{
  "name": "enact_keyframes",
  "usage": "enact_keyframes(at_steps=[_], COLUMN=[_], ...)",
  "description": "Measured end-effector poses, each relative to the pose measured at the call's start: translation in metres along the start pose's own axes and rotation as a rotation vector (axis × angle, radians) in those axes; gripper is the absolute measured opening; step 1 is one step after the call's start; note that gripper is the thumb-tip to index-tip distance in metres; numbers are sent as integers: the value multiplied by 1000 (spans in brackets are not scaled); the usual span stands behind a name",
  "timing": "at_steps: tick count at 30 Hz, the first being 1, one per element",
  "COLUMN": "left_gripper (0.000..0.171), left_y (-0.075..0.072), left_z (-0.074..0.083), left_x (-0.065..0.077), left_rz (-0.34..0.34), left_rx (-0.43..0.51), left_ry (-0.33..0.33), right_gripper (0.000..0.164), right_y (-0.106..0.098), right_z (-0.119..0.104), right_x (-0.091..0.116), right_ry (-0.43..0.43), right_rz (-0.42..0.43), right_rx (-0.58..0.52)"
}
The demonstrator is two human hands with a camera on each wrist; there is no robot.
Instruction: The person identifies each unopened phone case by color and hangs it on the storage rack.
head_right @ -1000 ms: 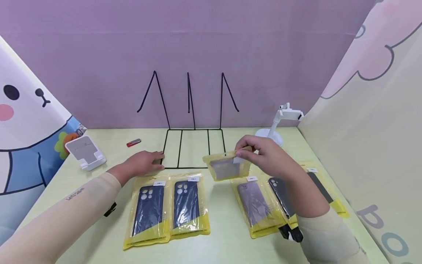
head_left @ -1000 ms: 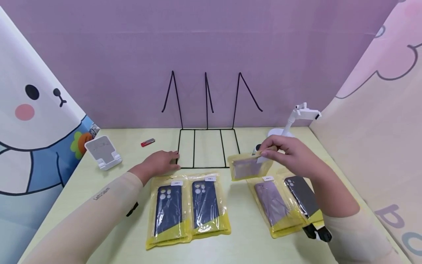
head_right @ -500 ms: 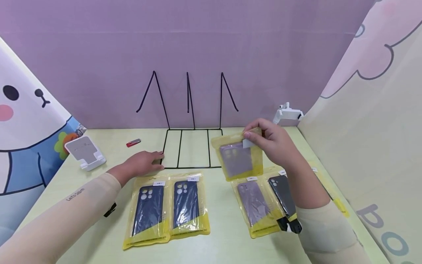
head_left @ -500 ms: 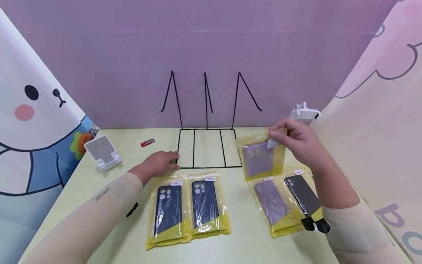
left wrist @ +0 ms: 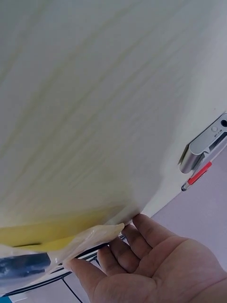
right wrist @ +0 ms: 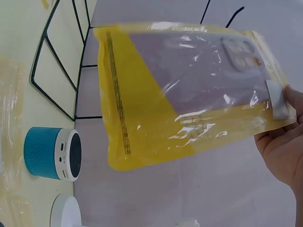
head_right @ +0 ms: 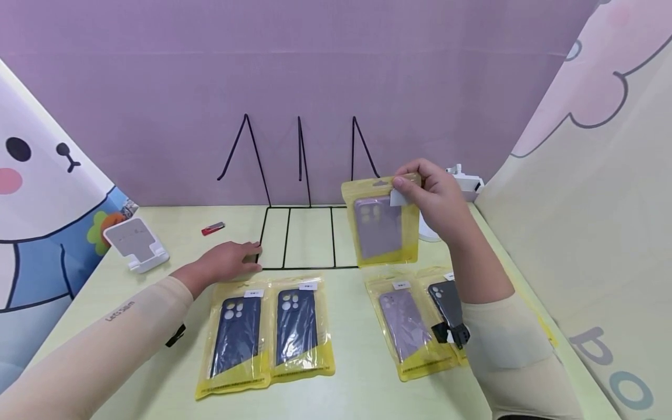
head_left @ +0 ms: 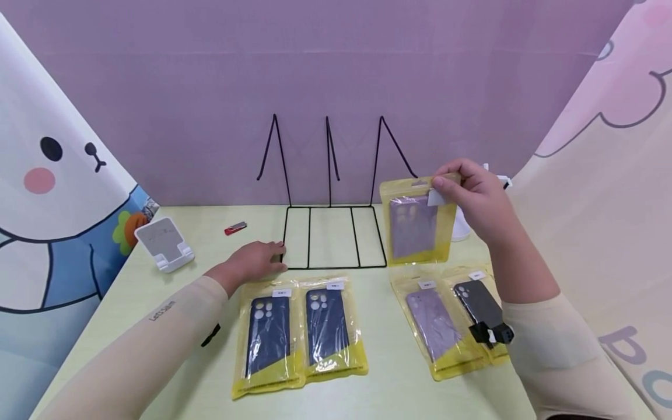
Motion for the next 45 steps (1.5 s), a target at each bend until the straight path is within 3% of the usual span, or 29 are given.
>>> enact_keyframes(at_steps=[9, 21, 45], left_gripper=[63, 63, 62], left_y=[1, 4, 5], left_z=[-2, -2, -2], left_x=[-1, -3, -5], left_rz=[12, 4, 24], left_rx=[-8, -1, -23], left_ry=[29, 10, 49], right_gripper=[22, 41, 44], right_y=[3, 10, 17], right_z=[22, 36, 50], right_x=[-15, -43, -95], right_ry=[93, 226, 338], right_rz=[-5, -59, -151], right_rx=[76, 325, 411])
Point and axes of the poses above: each hand's wrist, its own x-axis away from the middle knuckle, its own y-axis out of the palm, z = x × y, the point moved 1 cm from there along -x, towards the middle knuckle, and after that the axes turned 12 degrees about -y, right-handed, at the moved point
